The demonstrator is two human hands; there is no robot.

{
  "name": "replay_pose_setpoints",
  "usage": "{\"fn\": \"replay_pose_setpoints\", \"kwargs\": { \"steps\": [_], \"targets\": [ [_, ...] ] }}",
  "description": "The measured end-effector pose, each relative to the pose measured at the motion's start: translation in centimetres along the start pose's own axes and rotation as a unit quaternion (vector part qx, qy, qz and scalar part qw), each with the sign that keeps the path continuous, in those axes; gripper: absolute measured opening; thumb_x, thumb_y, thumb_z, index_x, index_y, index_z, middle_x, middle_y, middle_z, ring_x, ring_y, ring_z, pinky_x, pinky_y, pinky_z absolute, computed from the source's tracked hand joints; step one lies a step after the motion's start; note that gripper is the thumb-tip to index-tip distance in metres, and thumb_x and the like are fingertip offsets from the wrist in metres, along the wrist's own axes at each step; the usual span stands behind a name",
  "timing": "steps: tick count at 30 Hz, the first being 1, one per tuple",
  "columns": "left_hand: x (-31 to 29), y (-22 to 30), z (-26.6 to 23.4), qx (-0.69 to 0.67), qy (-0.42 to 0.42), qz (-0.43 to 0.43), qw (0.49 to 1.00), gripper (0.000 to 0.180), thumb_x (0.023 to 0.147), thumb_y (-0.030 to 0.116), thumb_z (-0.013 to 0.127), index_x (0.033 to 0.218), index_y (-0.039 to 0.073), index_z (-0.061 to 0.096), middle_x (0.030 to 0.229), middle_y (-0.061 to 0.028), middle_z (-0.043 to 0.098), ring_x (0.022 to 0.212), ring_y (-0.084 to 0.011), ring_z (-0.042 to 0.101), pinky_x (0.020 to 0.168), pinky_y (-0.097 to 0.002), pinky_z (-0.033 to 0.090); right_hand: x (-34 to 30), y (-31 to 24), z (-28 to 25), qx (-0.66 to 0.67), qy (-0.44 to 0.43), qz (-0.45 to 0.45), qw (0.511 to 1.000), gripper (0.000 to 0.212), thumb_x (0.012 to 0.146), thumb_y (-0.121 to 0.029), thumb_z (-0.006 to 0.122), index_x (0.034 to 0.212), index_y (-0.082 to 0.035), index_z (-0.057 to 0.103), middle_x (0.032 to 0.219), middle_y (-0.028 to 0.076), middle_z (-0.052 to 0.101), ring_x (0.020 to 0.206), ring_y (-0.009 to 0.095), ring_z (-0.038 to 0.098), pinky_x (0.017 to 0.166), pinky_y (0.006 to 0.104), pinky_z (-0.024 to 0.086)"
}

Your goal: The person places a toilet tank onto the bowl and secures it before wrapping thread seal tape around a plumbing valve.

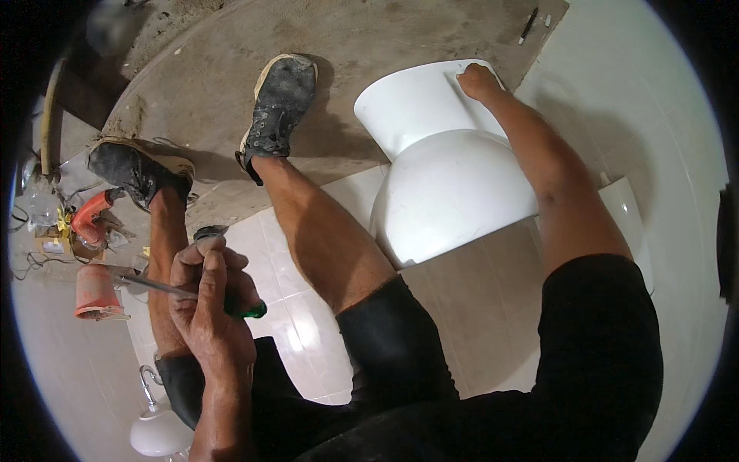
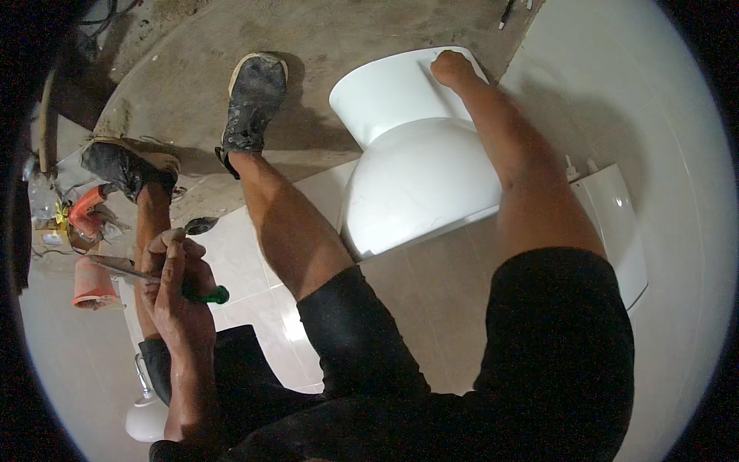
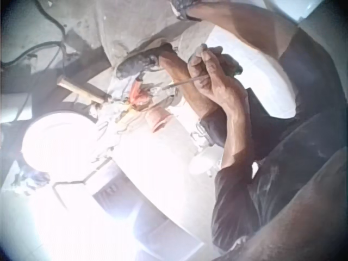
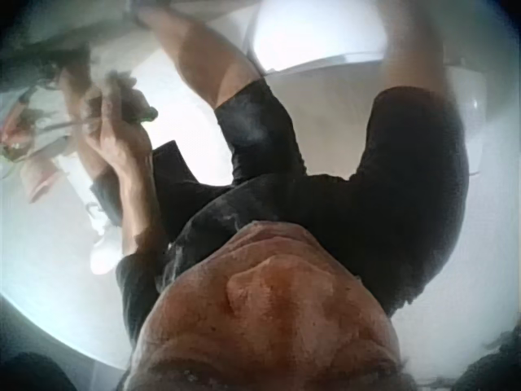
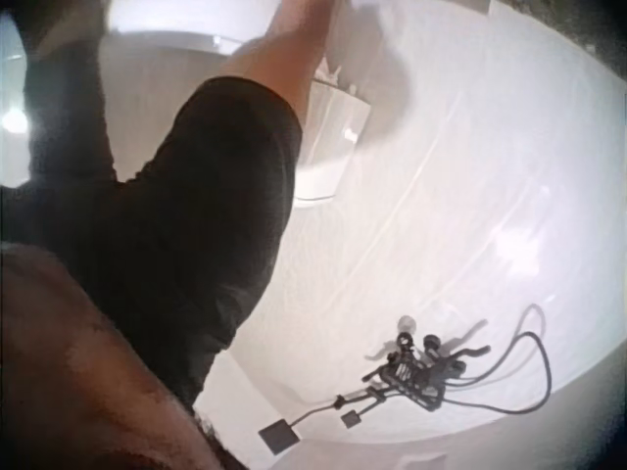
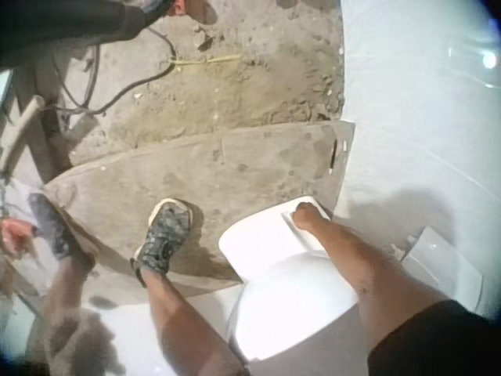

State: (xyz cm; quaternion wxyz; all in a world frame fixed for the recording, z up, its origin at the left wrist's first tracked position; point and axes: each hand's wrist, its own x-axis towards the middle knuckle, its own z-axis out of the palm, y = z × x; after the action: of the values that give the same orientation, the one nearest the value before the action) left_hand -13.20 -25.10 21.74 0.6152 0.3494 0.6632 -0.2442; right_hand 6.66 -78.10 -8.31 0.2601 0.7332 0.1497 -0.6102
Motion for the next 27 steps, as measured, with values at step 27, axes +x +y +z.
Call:
{"fn": "replay_pose_setpoints", "kwargs": {
  "steps": [27],
  "targets": [
    [0.1, 0.4, -1.2, -0.009, 0.003, 0.016, 1.000, 0.019, 0.098, 0.017, 0.061, 0.112, 0.004, 0.064, 0.084, -0.0071, 0.064, 0.057, -0.0092, 0.054, 0.048, -0.0217, 0.040, -2.9, -1.4, -2.3, 0.136, 0.014, 0.056, 0.989, 0.027, 0.090, -0.023, 0.070, 0.084, 0.003, 0.069, 0.081, 0.020, 0.070, 0.072, 0.029, 0.070, 0.067, 0.0418, 0.056]
  ]
}}
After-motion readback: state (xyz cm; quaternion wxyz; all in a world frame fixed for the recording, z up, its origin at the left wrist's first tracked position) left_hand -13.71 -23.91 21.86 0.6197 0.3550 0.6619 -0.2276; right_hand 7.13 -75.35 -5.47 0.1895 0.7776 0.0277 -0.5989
